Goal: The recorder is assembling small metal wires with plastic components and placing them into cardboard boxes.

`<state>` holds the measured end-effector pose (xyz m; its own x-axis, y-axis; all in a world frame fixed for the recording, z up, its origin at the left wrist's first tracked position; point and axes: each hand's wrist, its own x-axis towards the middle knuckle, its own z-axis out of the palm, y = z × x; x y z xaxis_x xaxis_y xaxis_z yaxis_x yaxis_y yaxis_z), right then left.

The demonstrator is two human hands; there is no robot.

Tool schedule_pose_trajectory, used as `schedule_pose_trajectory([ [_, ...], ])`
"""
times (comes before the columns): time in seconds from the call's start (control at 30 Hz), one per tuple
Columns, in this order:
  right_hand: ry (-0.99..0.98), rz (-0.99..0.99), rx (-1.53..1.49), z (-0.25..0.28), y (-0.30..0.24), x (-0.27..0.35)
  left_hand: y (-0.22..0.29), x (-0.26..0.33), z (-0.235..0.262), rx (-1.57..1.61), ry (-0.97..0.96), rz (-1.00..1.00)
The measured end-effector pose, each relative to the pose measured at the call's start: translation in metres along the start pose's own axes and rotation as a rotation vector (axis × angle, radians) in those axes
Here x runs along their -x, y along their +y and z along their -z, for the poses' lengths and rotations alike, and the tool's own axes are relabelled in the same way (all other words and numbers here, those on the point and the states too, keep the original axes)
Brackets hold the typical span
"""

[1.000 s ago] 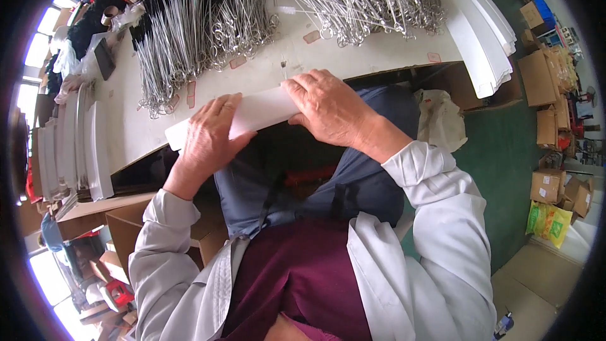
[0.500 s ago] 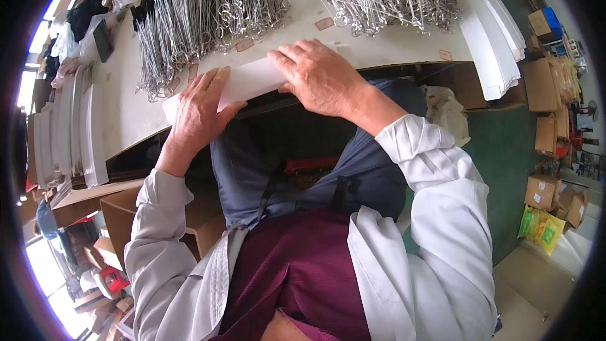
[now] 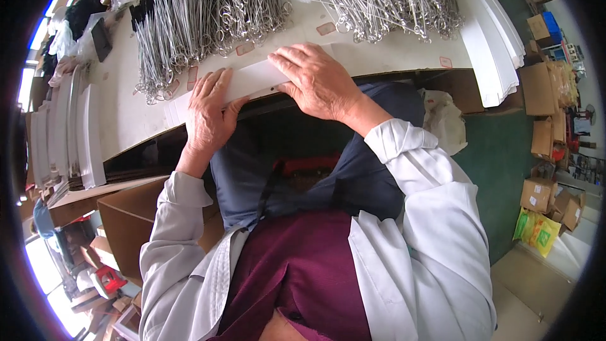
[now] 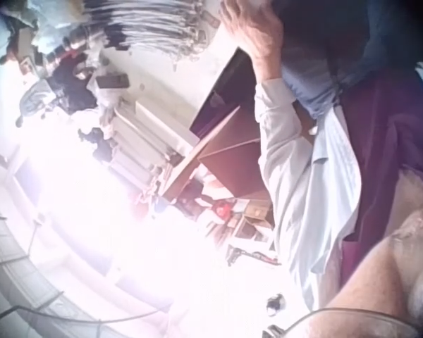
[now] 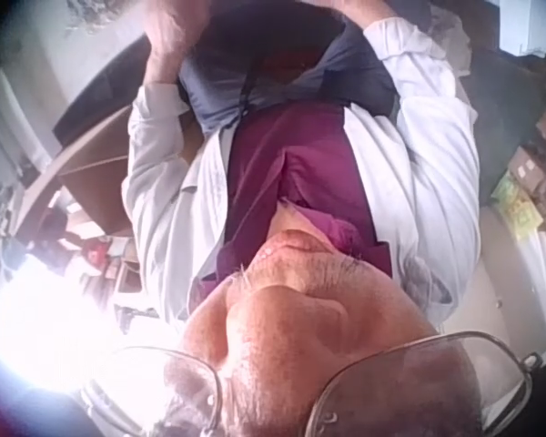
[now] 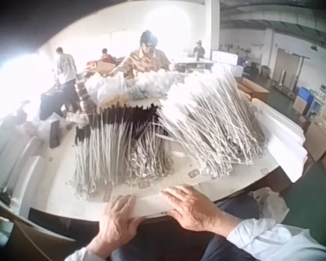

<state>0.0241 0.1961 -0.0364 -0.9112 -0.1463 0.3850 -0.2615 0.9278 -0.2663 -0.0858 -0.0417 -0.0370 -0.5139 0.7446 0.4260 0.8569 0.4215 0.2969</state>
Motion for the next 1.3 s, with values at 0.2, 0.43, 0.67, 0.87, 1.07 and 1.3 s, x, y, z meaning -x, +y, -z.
schedule_pose_trajectory([
  [0.2,-0.049,0.058,0.103,-0.010,-0.002,0.018,0.004,0.020,-0.001,-0.171,-0.134,-0.048],
  [0.43,-0.033,-0.076,0.258,0.005,0.022,0.043,-0.033,0.053,0.020,-0.257,-0.130,-0.019],
  [0.67,0.059,-0.093,0.285,0.013,0.033,0.057,-0.030,0.057,0.035,-0.432,-0.212,0.060],
  [0.87,0.092,0.120,0.132,0.016,0.005,0.056,0.028,0.029,0.072,-0.130,-0.463,0.076],
  [1.07,0.117,0.212,-0.032,0.018,-0.037,0.041,0.050,0.002,0.045,0.258,-0.589,0.061],
  [1.3,0.387,-0.245,-0.178,0.010,-0.057,0.070,0.063,0.020,0.029,0.280,-0.413,0.295],
])
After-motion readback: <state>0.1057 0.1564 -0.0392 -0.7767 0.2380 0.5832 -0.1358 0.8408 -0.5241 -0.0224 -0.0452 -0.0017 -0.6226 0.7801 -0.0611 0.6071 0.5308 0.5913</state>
